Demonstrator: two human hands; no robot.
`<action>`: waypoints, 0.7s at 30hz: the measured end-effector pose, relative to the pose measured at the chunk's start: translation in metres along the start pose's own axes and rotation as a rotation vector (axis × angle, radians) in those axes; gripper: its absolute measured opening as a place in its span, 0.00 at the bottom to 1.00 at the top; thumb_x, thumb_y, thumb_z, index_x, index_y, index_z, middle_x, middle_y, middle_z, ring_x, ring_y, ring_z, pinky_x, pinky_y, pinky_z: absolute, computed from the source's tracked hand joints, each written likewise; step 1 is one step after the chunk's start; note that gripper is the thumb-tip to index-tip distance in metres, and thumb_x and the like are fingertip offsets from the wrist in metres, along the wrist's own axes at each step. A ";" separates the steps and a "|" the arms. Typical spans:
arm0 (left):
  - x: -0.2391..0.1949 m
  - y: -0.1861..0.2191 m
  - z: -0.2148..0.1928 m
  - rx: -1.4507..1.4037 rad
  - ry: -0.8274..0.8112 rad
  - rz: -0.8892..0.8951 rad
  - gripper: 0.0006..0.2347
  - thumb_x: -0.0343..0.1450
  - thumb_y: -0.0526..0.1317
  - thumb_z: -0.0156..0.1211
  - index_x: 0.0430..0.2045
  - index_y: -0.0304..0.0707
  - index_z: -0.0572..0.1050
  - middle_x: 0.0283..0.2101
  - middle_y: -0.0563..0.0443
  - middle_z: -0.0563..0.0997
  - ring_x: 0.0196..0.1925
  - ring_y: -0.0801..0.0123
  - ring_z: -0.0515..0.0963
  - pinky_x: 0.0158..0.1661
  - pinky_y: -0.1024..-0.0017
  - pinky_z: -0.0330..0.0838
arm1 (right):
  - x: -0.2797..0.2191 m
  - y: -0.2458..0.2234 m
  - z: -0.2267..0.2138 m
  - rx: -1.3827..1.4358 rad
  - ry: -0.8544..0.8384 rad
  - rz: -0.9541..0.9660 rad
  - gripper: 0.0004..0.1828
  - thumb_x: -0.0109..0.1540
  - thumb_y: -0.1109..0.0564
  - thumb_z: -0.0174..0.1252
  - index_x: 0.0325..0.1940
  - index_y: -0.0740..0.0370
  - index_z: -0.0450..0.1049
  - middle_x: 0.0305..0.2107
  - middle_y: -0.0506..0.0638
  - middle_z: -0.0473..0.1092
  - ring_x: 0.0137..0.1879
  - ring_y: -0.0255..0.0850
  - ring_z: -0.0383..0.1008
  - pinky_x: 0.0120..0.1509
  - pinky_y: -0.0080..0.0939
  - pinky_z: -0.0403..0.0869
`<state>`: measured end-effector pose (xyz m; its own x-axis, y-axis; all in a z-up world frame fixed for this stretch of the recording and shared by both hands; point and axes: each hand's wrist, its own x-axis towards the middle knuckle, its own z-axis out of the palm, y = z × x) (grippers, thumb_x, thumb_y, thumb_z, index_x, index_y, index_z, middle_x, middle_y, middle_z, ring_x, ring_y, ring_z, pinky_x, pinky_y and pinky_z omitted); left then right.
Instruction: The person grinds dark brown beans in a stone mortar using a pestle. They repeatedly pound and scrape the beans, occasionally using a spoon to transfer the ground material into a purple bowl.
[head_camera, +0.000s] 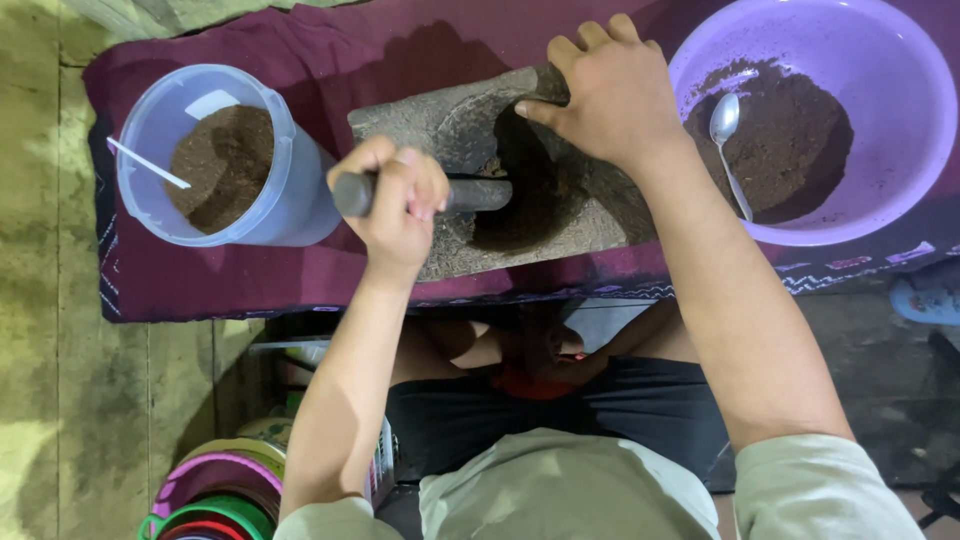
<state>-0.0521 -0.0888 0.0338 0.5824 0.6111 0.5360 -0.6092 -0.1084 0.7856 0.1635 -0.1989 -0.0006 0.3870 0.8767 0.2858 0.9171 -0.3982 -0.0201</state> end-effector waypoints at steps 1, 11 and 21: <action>-0.004 -0.001 0.002 -0.003 -0.003 -0.002 0.16 0.72 0.31 0.45 0.10 0.42 0.55 0.09 0.52 0.56 0.09 0.70 0.56 0.16 0.72 0.51 | 0.001 0.000 0.000 -0.002 -0.001 0.004 0.36 0.66 0.25 0.63 0.50 0.61 0.76 0.41 0.57 0.73 0.50 0.59 0.70 0.36 0.62 0.75; -0.011 0.002 0.029 0.274 -0.313 0.127 0.19 0.75 0.36 0.49 0.13 0.40 0.51 0.15 0.56 0.53 0.15 0.73 0.53 0.21 0.74 0.47 | 0.001 0.006 0.002 0.065 -0.042 -0.006 0.37 0.71 0.25 0.55 0.51 0.65 0.75 0.42 0.60 0.72 0.53 0.61 0.68 0.40 0.64 0.74; 0.019 -0.040 0.053 0.248 -0.370 0.195 0.18 0.76 0.42 0.51 0.13 0.43 0.59 0.14 0.58 0.60 0.15 0.73 0.60 0.19 0.73 0.52 | 0.021 0.040 0.033 0.519 0.042 0.282 0.33 0.82 0.51 0.56 0.24 0.59 0.56 0.17 0.48 0.57 0.27 0.41 0.53 0.35 0.51 0.53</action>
<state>0.0120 -0.1142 0.0288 0.6502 0.2457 0.7190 -0.6055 -0.4041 0.6856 0.2116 -0.1876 -0.0273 0.6286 0.7401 0.2391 0.7104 -0.4212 -0.5638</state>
